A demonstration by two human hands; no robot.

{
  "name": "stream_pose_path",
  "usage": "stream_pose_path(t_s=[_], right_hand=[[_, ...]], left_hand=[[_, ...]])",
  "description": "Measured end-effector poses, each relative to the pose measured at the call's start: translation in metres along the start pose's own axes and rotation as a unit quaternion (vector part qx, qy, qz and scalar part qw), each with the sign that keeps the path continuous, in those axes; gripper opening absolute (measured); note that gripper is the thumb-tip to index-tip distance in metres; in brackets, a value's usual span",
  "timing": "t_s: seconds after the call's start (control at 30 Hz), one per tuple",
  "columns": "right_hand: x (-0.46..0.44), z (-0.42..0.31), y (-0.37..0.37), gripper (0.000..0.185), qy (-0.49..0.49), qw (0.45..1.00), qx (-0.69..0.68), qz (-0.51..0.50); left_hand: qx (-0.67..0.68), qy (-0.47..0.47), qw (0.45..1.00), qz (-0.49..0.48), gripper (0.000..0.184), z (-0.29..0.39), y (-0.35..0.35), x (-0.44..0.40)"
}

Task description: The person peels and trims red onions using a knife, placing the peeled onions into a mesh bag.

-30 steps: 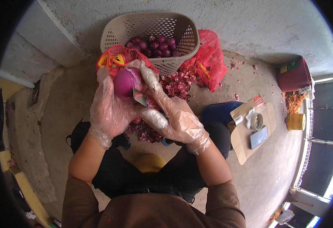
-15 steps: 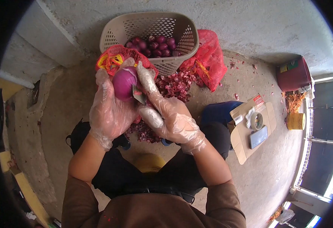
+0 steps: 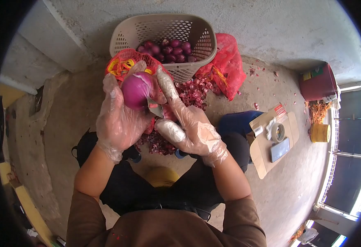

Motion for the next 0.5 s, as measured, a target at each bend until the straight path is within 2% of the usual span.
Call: stream_pose_path(t_s=[0.5], right_hand=[[0.0004,0.0029,0.0021,0.073,-0.011,1.0,-0.015,0.003]], left_hand=[[-0.01,0.01,1.0,0.014,0.066,0.0008,0.0043,0.002]])
Point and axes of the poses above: each hand's wrist, its own x-axis away from the middle knuckle, its own y-axis out of the palm, z = x × y, the point moved 9 cm from there along -x, towards the middle knuckle, and after that the axes turned 8 degrees about z, right-handed, at the moved point
